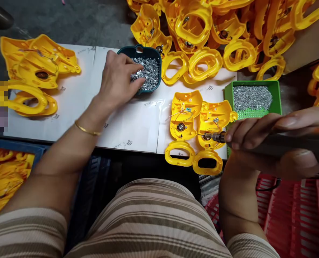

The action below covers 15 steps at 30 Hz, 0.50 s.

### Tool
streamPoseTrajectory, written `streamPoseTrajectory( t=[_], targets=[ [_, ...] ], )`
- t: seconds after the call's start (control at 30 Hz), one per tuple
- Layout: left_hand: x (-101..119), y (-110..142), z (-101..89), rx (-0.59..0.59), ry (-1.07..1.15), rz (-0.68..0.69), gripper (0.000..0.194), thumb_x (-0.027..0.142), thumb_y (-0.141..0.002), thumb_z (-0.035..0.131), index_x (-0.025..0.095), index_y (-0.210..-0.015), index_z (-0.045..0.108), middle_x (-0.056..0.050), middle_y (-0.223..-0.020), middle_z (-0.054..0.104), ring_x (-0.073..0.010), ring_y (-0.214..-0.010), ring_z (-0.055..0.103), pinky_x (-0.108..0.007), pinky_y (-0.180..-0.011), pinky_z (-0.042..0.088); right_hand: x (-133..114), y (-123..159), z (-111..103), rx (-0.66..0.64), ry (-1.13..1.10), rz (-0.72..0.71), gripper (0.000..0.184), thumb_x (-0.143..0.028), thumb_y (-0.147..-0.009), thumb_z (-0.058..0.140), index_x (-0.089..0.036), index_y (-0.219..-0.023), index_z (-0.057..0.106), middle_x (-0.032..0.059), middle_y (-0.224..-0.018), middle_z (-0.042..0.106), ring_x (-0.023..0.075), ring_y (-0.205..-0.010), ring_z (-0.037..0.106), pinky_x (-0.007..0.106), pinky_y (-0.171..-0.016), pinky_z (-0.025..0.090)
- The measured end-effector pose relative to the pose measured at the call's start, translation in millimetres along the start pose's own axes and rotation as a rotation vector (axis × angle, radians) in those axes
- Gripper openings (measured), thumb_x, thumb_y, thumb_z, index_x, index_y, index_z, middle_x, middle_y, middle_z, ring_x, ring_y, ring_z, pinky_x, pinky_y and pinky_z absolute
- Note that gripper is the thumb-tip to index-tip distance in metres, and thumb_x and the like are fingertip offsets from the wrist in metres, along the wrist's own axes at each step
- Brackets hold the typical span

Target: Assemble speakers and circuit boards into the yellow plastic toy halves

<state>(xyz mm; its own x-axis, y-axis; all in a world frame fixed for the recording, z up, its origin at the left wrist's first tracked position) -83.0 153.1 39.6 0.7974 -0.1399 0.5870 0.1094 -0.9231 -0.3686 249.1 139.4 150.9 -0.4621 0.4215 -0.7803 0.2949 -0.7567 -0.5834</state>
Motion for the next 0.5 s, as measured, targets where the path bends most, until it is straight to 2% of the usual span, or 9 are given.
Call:
streamPoseTrajectory(
  t=[0.1,0.17,0.23,0.37,0.5],
  targets=[
    [-30,-33,15.7,-0.153,-0.107,-0.120,0.036,0.042,-0.054,0.090,0.019,-0.077,0.075,0.001,-0.061,0.065,-0.0236,-0.074,0.060,-0.050,-0.094,0.047,6,5,2,0.020,0.098,0.176,0.017,-0.040,-0.076,0.077,-0.030,-0.089,0.072,-0.0033,-0.051,0.057,0.0181,-0.038,0.051,0.037,-0.035,0.046],
    [-38,-37,22.6,-0.228,-0.119,-0.224,0.037,0.039,-0.050,0.093,0.016,-0.073,0.075,0.002,-0.056,0.063,-0.0176,-0.061,0.056,-0.049,-0.087,0.051,6,7,4,-0.002,0.150,0.256,0.020,-0.045,-0.075,0.079,-0.031,-0.089,0.072,-0.0031,-0.053,0.059,0.0193,-0.040,0.053,0.039,-0.039,0.047],
    [-34,-36,22.1,-0.241,-0.116,-0.265,0.039,0.044,-0.053,0.092,0.015,-0.074,0.076,0.002,-0.059,0.065,-0.0136,-0.058,0.054,-0.044,-0.082,0.054,3,8,1,0.027,0.155,0.250,0.021,-0.047,-0.075,0.080,-0.032,-0.087,0.071,-0.0037,-0.052,0.057,0.0186,-0.039,0.052,0.038,-0.038,0.046],
    [-13,-34,8.0,-0.113,-0.120,-0.209,0.035,0.048,-0.056,0.090,0.021,-0.075,0.077,0.003,-0.065,0.066,-0.0132,-0.059,0.055,-0.036,-0.068,0.055,5,11,-2,0.062,0.117,0.220,0.018,-0.043,-0.075,0.078,-0.029,-0.085,0.070,-0.0035,-0.051,0.055,0.0179,-0.038,0.050,0.037,-0.038,0.044],
    [-4,-25,-5.6,0.042,-0.130,-0.308,0.033,0.037,-0.056,0.092,0.020,-0.079,0.076,0.007,-0.065,0.068,-0.0074,-0.056,0.052,-0.037,-0.066,0.058,13,14,4,0.107,0.092,0.314,0.024,-0.041,-0.070,0.078,-0.034,-0.088,0.063,-0.0010,-0.062,0.062,0.0246,-0.052,0.061,0.043,-0.049,0.053]
  ],
)
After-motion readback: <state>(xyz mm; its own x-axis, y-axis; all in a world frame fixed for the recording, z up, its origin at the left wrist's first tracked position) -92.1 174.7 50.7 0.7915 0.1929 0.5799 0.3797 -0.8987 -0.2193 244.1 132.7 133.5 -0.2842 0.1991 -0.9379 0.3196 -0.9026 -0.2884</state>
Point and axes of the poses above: each hand's wrist, its own y-axis away from the middle knuckle, its own z-axis out of the palm, x = y × z, the point moved 8 cm from there along -y, towards the middle knuckle
